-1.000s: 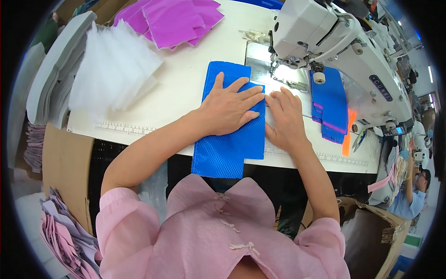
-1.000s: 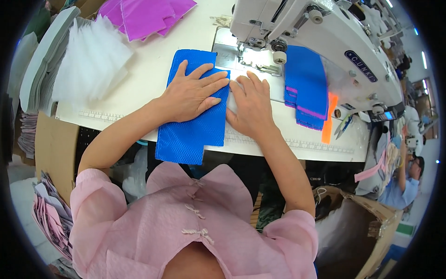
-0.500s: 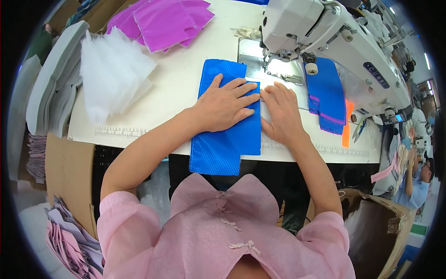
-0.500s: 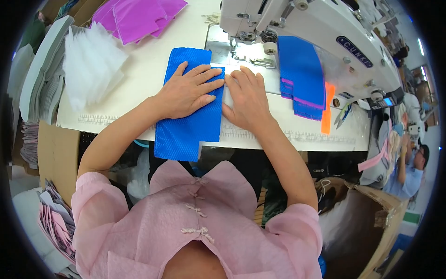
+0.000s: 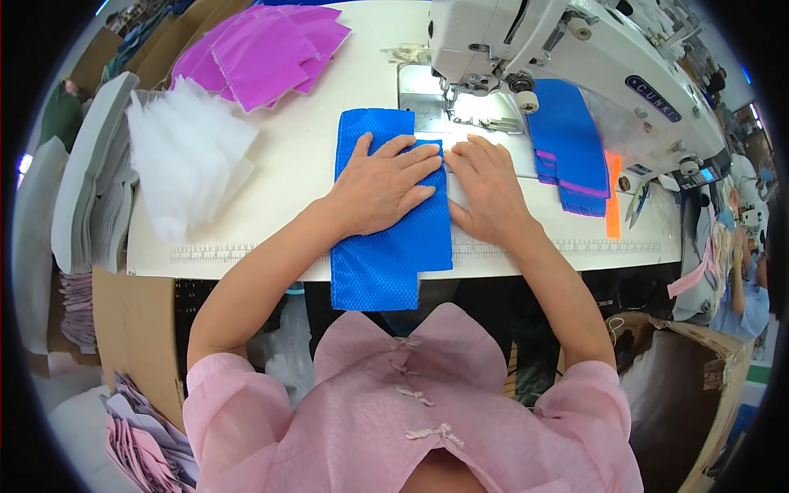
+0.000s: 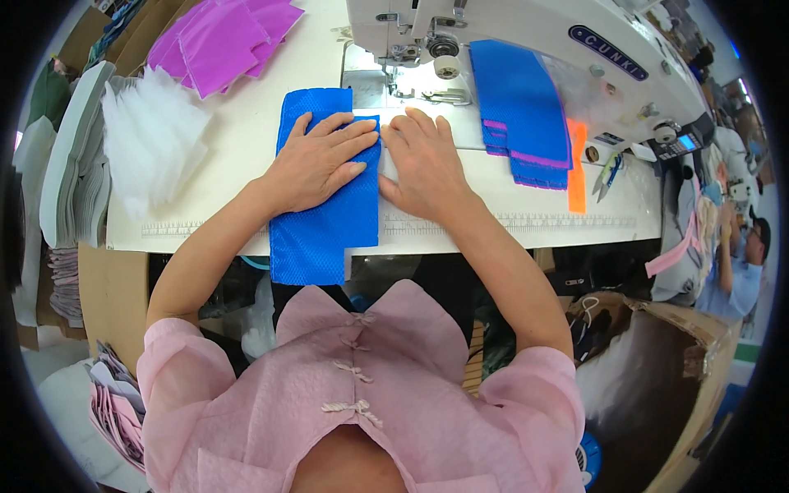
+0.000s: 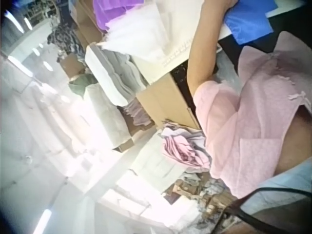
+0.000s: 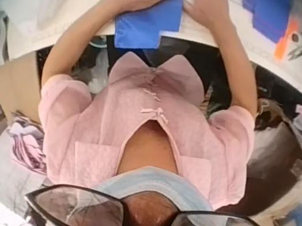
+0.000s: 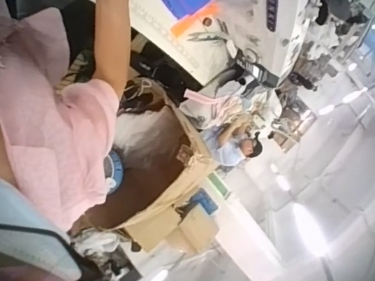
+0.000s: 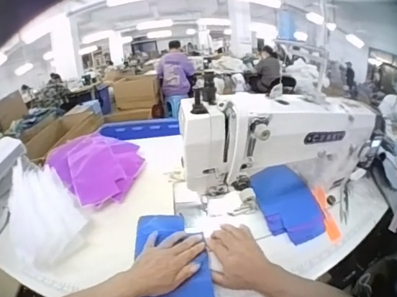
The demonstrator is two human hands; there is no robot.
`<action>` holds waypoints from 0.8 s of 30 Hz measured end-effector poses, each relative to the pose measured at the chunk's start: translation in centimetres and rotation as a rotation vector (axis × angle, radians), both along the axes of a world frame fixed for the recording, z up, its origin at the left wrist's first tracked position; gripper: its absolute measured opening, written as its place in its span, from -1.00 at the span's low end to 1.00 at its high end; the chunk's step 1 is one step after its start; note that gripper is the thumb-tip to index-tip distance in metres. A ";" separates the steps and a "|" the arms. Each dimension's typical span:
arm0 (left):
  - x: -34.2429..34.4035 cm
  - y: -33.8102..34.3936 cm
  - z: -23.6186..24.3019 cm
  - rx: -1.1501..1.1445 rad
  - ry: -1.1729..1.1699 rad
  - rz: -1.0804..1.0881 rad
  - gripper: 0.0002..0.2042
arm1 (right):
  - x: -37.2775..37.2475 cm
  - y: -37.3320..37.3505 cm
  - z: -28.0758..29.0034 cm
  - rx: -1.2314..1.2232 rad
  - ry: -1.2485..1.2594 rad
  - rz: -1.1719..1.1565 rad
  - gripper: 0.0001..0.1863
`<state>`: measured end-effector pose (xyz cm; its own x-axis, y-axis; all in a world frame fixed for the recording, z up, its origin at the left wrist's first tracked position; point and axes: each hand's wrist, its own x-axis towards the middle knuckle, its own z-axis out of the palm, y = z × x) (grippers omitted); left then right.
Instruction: Sewing and assembling pieces of colorful fabric and internal padding using an industrial sewing machine.
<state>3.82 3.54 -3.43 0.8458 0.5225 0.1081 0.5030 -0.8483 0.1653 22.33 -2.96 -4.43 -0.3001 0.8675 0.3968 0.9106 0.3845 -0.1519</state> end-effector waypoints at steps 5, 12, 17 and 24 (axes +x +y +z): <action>0.2 -0.1 0.4 -0.013 0.031 0.013 -0.59 | 0.3 0.0 -0.1 0.037 0.046 0.044 -0.53; 0.4 0.9 0.3 0.024 0.046 -0.005 -0.60 | 0.7 0.5 0.0 0.083 0.024 0.040 -0.56; 1.0 2.4 0.0 0.036 0.054 -0.010 -0.60 | 1.4 1.8 0.3 0.076 -0.157 0.003 -0.52; 2.1 3.7 0.0 0.043 0.038 -0.039 -0.62 | 2.2 2.5 0.6 0.025 -0.221 -0.068 -0.54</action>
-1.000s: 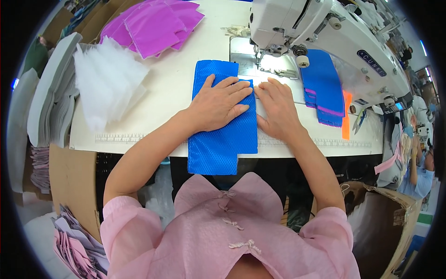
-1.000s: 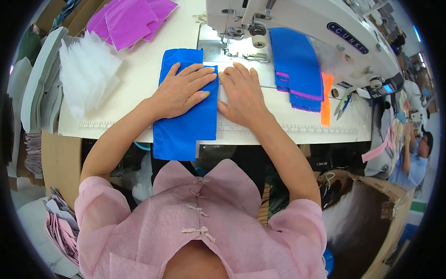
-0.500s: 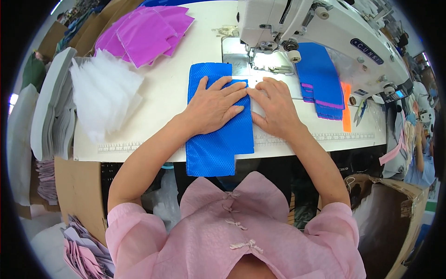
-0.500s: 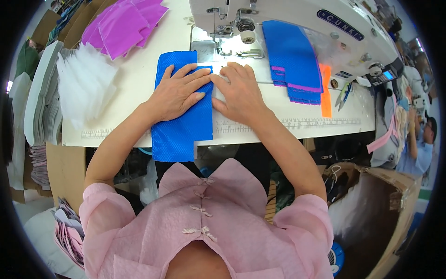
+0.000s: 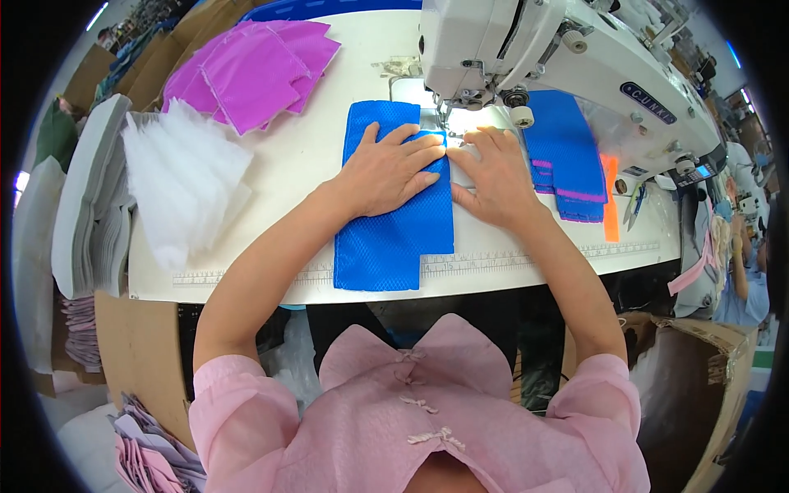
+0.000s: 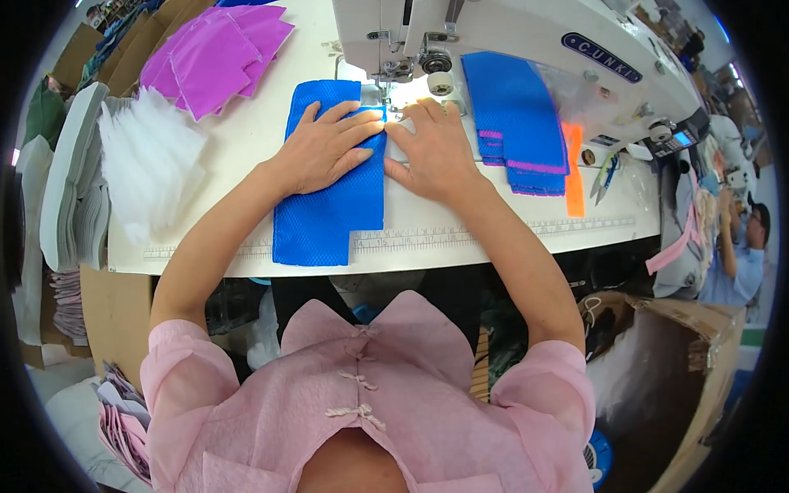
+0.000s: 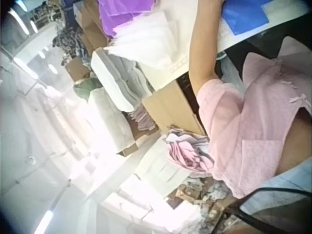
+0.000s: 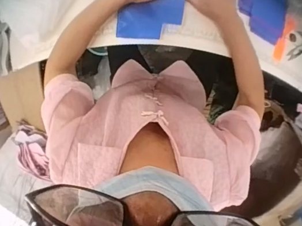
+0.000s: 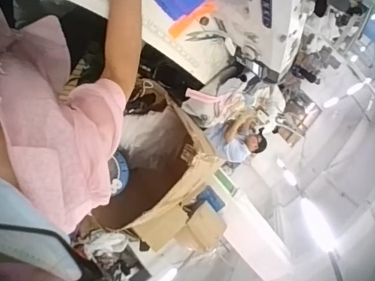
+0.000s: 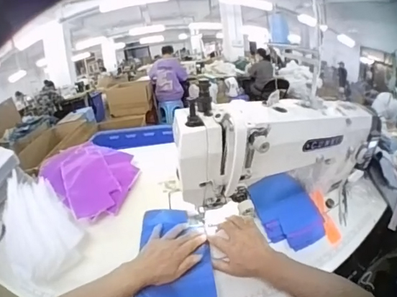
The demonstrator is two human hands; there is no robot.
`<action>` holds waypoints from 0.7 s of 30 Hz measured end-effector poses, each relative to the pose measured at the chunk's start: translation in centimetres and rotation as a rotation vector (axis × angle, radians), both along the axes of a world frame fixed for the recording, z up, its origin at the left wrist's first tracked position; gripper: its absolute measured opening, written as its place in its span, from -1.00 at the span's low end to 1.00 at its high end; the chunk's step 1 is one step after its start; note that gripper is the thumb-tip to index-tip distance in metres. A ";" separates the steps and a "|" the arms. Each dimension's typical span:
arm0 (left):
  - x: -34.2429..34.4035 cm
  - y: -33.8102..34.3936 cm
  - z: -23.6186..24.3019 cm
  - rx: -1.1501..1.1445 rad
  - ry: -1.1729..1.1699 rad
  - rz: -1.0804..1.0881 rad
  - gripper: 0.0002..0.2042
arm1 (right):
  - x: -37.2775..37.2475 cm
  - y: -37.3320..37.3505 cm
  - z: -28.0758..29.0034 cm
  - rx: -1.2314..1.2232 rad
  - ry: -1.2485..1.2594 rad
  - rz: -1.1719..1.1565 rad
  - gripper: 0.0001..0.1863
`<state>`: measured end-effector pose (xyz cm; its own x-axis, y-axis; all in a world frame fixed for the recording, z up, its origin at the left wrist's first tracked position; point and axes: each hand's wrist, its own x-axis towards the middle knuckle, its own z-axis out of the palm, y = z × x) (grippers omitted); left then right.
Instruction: Sewing and assembling pieces of colorful fabric and internal padding using an industrial sewing machine.
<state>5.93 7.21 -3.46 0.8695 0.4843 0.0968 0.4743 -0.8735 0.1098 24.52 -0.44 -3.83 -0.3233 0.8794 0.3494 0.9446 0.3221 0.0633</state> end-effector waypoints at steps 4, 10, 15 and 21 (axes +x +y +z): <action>0.2 0.5 -0.1 0.011 0.005 0.004 -0.61 | -0.1 0.2 0.1 0.017 0.017 -0.020 -0.56; 0.4 1.0 -0.2 0.032 -0.033 -0.007 -0.60 | 0.2 0.6 -0.1 0.034 0.049 -0.015 -0.57; 0.7 1.1 0.0 0.007 -0.004 0.016 -0.61 | 0.3 0.6 -0.2 0.034 0.055 -0.026 -0.57; 0.8 1.3 0.1 0.002 -0.010 0.003 -0.63 | 0.5 0.8 -0.5 0.052 0.123 -0.009 -0.58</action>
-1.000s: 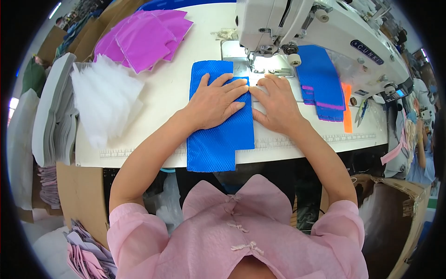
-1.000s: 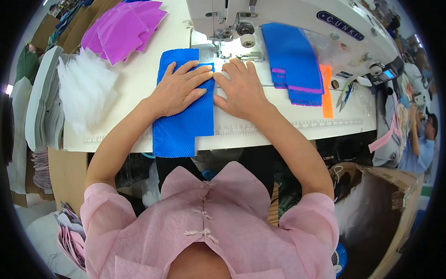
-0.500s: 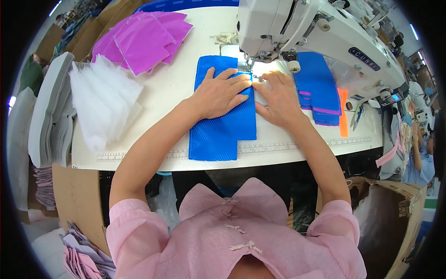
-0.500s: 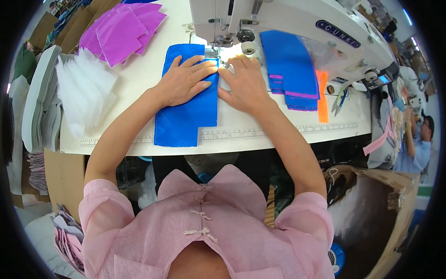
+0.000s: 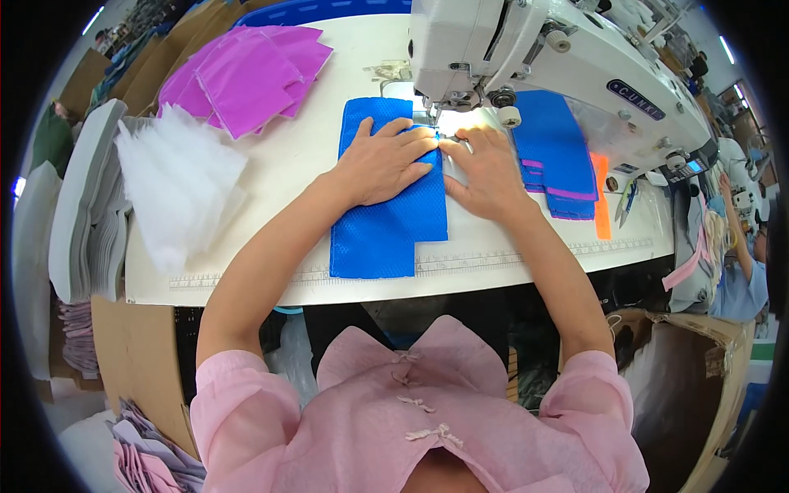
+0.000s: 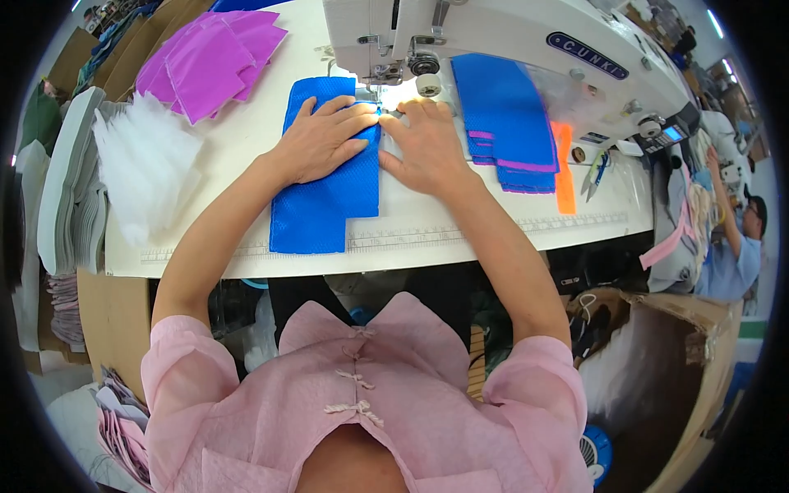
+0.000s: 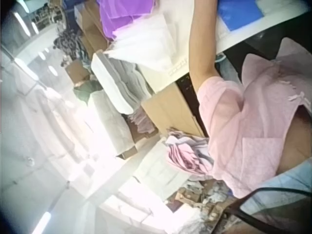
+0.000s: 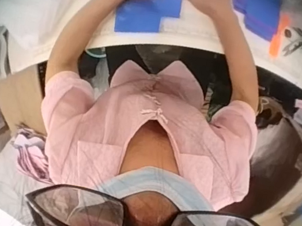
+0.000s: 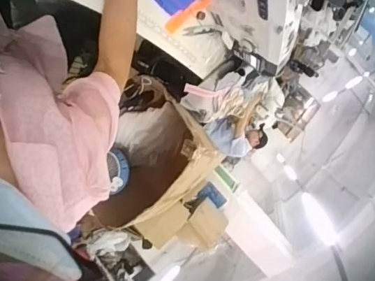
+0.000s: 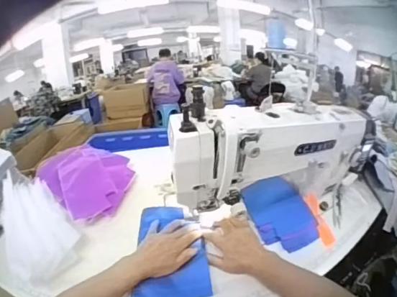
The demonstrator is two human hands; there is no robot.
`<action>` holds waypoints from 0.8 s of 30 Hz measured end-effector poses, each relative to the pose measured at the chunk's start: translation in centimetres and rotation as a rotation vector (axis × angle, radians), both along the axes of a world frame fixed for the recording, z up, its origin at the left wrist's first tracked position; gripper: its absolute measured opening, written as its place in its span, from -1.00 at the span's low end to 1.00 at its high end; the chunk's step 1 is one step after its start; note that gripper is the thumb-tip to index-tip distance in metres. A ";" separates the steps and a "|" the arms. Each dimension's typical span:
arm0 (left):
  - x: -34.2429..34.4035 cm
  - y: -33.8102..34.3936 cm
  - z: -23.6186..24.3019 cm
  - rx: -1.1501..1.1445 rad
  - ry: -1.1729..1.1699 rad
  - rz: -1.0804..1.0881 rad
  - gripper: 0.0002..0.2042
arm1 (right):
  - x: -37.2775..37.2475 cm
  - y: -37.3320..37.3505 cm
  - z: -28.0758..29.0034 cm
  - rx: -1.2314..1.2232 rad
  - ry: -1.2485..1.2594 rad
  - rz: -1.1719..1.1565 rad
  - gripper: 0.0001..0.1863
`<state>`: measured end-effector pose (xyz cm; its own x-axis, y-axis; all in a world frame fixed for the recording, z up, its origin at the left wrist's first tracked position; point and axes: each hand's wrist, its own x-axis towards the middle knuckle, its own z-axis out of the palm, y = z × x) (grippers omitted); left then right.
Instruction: Sewing and assembling pieces of colorful fabric and internal padding using an industrial sewing machine.
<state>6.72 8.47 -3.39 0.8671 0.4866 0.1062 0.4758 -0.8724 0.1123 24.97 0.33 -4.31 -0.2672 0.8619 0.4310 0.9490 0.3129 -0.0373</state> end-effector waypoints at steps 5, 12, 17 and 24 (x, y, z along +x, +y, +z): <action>0.0 0.1 -0.2 0.012 -0.034 -0.025 -0.63 | 0.0 -0.1 0.0 -0.006 0.000 -0.004 -0.57; 0.1 0.3 -0.6 0.040 -0.043 -0.004 -0.64 | -0.2 -0.2 -0.4 0.020 -0.010 -0.015 -0.57; 0.5 0.5 -0.9 0.113 -0.094 -0.031 -0.63 | 0.8 -0.8 -0.4 0.039 0.135 0.117 -0.62; 0.1 -0.1 -0.8 0.209 -0.109 0.040 -0.65 | 0.0 -6.8 0.7 -0.137 0.243 0.265 -0.56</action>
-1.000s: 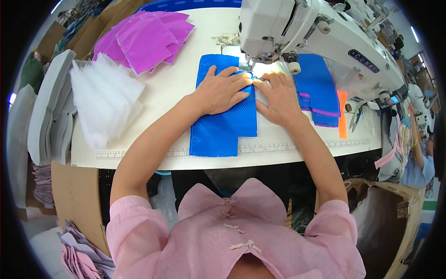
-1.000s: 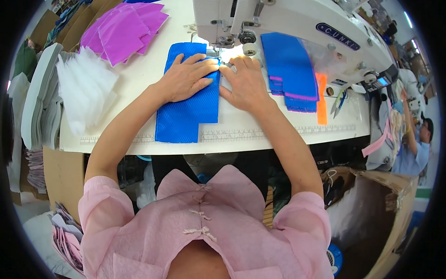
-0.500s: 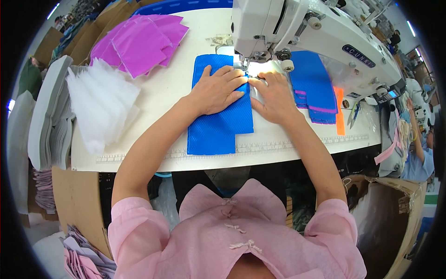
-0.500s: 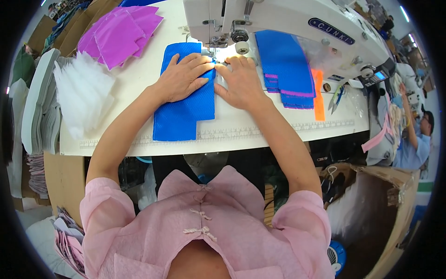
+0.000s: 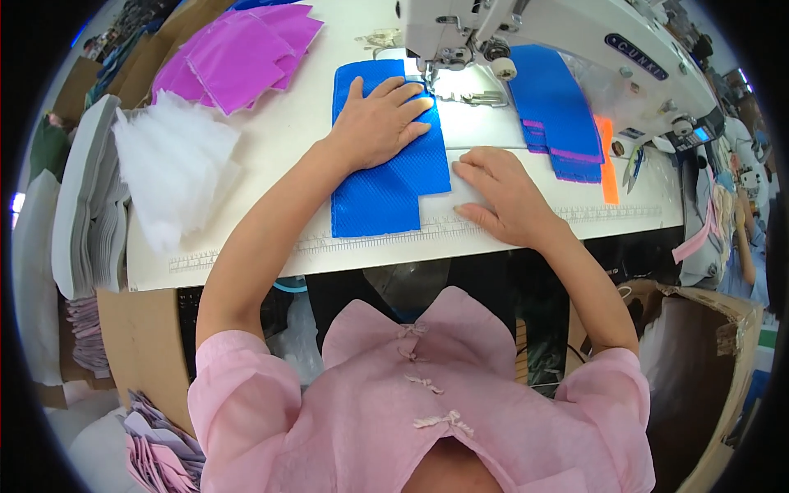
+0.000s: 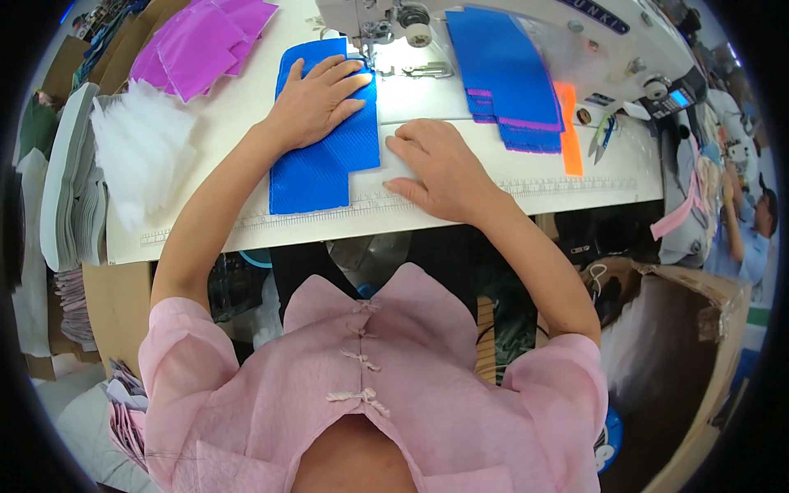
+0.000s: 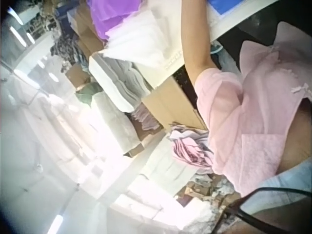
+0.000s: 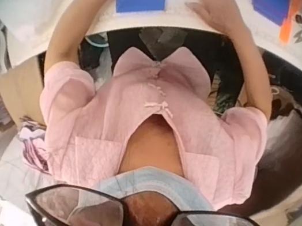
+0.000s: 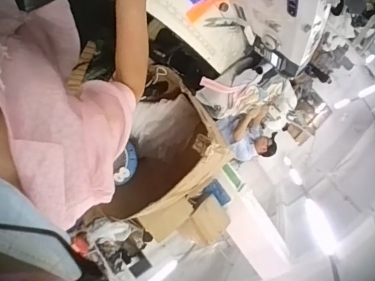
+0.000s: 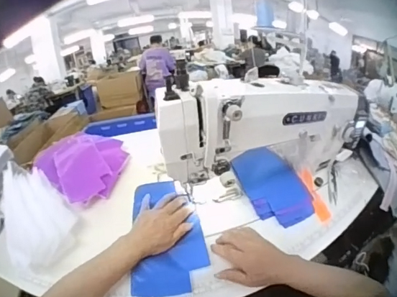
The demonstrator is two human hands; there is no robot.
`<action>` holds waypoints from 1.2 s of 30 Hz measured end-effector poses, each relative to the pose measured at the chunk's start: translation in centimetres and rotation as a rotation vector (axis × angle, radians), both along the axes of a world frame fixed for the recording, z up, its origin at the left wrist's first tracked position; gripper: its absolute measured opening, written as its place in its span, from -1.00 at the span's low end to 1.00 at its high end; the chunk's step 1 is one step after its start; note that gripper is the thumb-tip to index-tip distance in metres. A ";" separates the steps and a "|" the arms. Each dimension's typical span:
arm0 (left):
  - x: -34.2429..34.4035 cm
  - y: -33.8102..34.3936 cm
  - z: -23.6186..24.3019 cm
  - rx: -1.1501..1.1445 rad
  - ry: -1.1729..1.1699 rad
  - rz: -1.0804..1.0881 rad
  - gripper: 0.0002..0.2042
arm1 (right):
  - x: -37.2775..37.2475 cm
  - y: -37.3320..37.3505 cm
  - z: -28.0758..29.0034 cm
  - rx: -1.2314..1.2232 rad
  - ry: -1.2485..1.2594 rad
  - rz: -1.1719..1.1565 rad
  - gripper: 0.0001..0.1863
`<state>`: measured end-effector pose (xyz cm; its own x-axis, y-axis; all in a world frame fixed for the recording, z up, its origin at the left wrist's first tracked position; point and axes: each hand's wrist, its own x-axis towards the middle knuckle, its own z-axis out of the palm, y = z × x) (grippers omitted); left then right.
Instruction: Sewing and assembling pieces of colorful fabric and internal padding using an industrial sewing machine.
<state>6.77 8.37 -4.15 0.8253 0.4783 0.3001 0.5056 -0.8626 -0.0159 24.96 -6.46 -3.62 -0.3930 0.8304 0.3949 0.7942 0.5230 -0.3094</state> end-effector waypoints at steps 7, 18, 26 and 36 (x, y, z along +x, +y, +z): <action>-2.7 -5.8 1.6 -0.257 -0.158 -0.250 -0.72 | 0.3 -1.3 0.1 0.040 -0.097 0.028 -0.55; -3.5 -7.0 0.8 -0.261 -0.141 -0.278 -0.76 | 0.3 -1.1 -0.2 -0.016 -0.042 0.020 -0.57; -3.5 -7.0 0.8 -0.213 -0.138 -0.270 -0.77 | 0.6 -0.9 0.3 -0.020 -0.123 0.092 -0.52; -3.6 -7.3 1.5 -0.322 -0.001 -0.183 -0.78 | 0.1 -0.5 1.2 -0.159 -0.133 0.171 -0.47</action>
